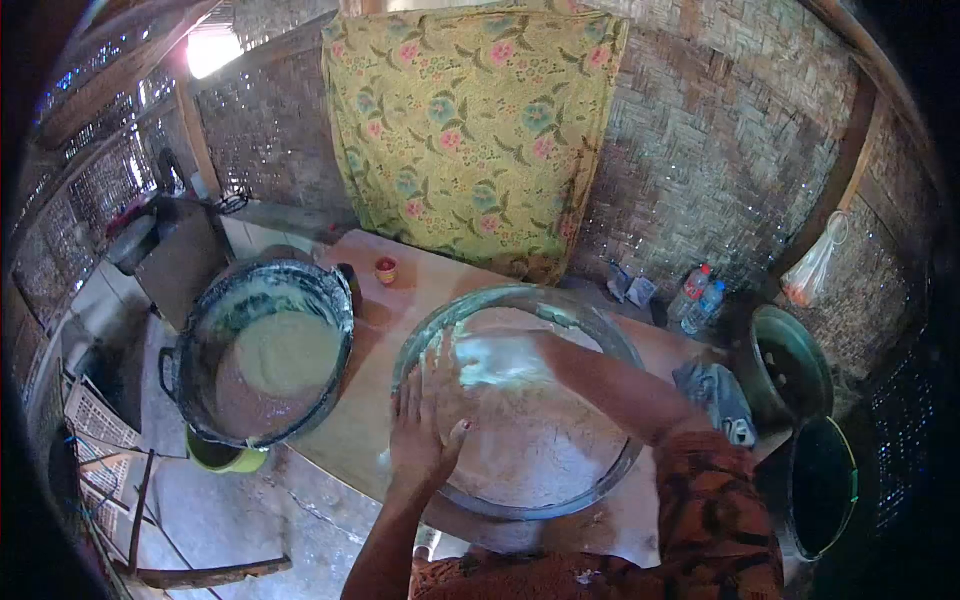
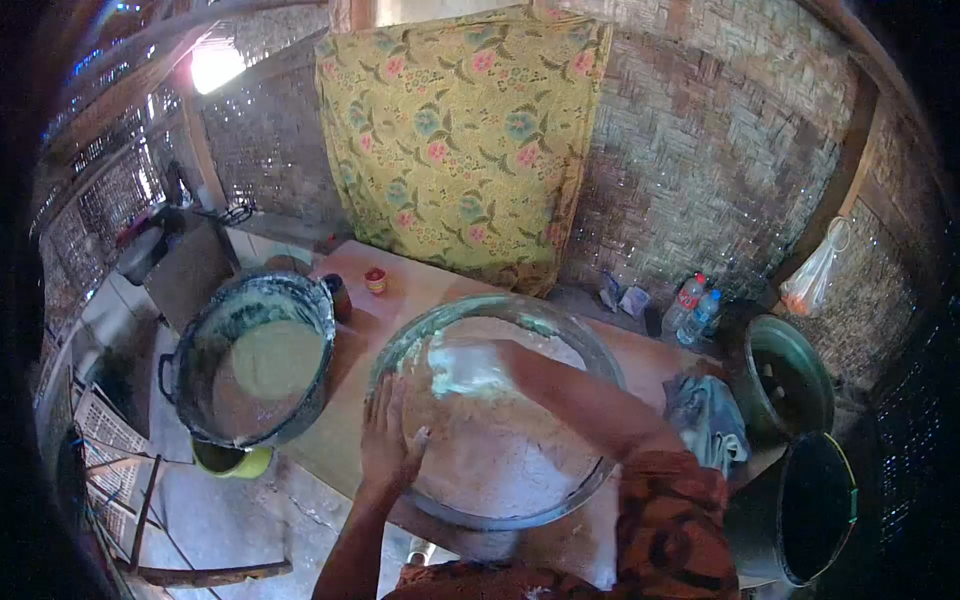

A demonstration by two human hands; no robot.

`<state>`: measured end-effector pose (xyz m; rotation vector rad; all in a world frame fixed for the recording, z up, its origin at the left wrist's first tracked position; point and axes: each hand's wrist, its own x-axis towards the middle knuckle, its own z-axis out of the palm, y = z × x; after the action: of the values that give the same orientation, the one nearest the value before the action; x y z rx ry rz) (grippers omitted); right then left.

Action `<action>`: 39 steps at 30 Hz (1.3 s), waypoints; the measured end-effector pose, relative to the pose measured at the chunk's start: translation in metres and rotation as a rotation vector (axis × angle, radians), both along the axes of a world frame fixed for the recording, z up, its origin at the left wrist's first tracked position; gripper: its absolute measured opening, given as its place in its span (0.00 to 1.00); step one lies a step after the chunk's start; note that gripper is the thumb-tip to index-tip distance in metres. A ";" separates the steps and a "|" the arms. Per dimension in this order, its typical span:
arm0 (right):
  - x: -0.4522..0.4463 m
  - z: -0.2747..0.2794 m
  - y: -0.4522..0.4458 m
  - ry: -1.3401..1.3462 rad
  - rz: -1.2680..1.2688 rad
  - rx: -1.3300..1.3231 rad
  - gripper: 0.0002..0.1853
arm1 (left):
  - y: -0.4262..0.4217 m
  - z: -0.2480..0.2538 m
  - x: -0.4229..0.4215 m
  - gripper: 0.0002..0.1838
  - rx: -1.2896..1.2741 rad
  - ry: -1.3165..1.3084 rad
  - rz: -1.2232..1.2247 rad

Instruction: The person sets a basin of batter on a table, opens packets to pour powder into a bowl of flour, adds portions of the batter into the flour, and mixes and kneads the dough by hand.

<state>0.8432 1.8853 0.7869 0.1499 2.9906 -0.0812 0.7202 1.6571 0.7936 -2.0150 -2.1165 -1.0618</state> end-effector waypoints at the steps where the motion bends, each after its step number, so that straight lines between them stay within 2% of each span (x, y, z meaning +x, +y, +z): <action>1: -0.018 -0.007 0.003 -0.027 -0.058 -0.055 0.16 | 0.002 0.000 0.000 0.43 -0.021 -0.015 -0.014; 8: -0.058 -0.017 -0.024 -0.134 -0.166 -0.198 0.19 | -0.001 0.007 0.000 0.42 -0.061 0.054 -0.067; 12: -0.032 -0.021 -0.057 -0.233 -0.111 -0.238 0.21 | -0.008 0.007 0.005 0.41 -0.092 0.062 -0.070; 16: 0.025 -0.011 -0.074 -0.367 -0.065 -0.246 0.23 | -0.017 0.011 0.016 0.41 -0.154 0.107 -0.195; 17: 0.042 -0.003 -0.071 -0.359 -0.061 -0.229 0.23 | -0.021 0.013 0.019 0.41 -0.152 0.093 -0.239; 19: 0.079 0.019 -0.070 -0.138 -0.084 -0.120 0.28 | -0.021 0.017 0.023 0.41 -0.149 0.127 -0.230; 20: 0.095 0.025 -0.068 0.086 -0.101 -0.026 0.33 | -0.021 0.018 0.024 0.42 -0.161 0.163 -0.222; 21: 0.098 0.027 -0.059 0.083 -0.107 -0.026 0.33 | -0.022 0.018 0.024 0.42 -0.161 0.161 -0.229; 22: 0.099 0.027 -0.043 0.240 -0.227 -0.536 0.33 | -0.022 0.018 0.024 0.43 -0.157 0.087 -0.227; 24: 0.093 0.012 -0.003 0.403 -0.348 -1.042 0.34 | -0.021 0.015 0.023 0.43 -0.149 0.015 -0.234; 25: 0.080 -0.004 0.024 0.493 -0.190 -0.714 0.32 | -0.020 0.012 0.022 0.44 -0.145 0.040 -0.218; 27: 0.055 -0.006 0.048 0.566 -0.033 -0.379 0.31 | -0.016 0.010 0.020 0.45 -0.138 0.066 -0.202; 28: 0.041 -0.006 0.056 0.430 -0.191 -0.972 0.32 | -0.017 0.011 0.018 0.45 -0.123 0.026 -0.211; 29: 0.028 -0.008 0.060 0.384 -0.258 -1.052 0.32 | -0.016 0.011 0.016 0.46 -0.106 -0.013 -0.217; 30: 0.016 -0.011 0.058 0.317 -0.304 -0.972 0.32 | -0.015 0.009 0.015 0.46 -0.111 -0.015 -0.215; 32: -0.006 -0.012 0.055 0.134 -0.362 -0.567 0.32 | -0.014 0.005 0.014 0.46 -0.184 0.045 -0.204; 33: -0.017 -0.013 0.052 0.069 -0.376 -0.472 0.32 | -0.014 0.005 0.014 0.46 -0.190 0.038 -0.198; 36: -0.034 -0.009 0.039 -0.024 -0.395 -0.386 0.33 | -0.015 0.009 0.016 0.46 -0.225 0.031 -0.195; 39: -0.026 -0.008 0.013 -0.092 -0.366 -0.361 0.33 | -0.018 0.011 0.016 0.45 -0.129 0.021 -0.196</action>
<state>0.8171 1.8986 0.7789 0.6329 2.7611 -0.6275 0.7367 1.6387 0.8044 -2.3225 -2.0623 -0.9427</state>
